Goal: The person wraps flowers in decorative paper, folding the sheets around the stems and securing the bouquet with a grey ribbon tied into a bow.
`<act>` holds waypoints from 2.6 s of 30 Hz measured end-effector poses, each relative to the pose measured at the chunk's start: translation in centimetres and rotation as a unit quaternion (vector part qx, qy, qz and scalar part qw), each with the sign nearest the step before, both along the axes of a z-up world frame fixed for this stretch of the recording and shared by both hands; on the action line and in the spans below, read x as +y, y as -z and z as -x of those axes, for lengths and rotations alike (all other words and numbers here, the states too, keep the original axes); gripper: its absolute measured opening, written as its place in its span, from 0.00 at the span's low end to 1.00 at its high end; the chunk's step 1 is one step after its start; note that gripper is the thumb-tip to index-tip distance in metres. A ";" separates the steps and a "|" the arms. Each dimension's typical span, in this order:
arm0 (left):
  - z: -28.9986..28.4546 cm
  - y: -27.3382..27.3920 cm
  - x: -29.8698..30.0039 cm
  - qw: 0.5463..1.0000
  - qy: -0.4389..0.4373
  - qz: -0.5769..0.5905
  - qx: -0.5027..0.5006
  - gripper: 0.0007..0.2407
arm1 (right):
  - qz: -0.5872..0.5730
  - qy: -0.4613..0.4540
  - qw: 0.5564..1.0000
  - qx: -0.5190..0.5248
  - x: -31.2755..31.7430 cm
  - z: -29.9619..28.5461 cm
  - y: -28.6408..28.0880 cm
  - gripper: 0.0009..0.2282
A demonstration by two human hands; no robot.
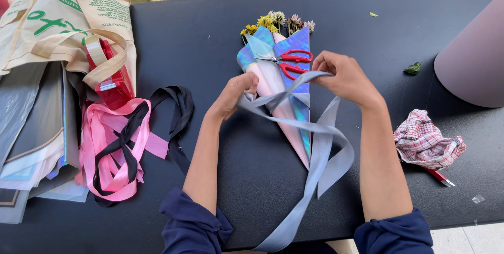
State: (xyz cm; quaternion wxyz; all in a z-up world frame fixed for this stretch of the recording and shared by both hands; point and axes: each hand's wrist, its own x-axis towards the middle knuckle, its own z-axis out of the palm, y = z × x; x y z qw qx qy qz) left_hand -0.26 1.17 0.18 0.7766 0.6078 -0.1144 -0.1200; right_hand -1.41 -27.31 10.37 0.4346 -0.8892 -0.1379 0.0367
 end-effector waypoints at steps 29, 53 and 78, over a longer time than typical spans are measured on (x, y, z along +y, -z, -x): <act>1.5 -1.6 5.1 0.774 -0.010 -0.631 -0.059 0.28 | 0.205 0.055 0.969 -0.128 -4.0 -2.7 9.1 0.09; 15.9 -1.1 -7.5 0.889 -0.070 -0.452 -0.041 0.32 | 0.138 0.093 0.985 0.039 1.0 9.4 10.1 0.08; 16.5 -0.7 -9.5 0.958 -0.040 -0.286 0.002 0.40 | -0.222 0.090 0.946 0.220 1.9 11.7 9.2 0.26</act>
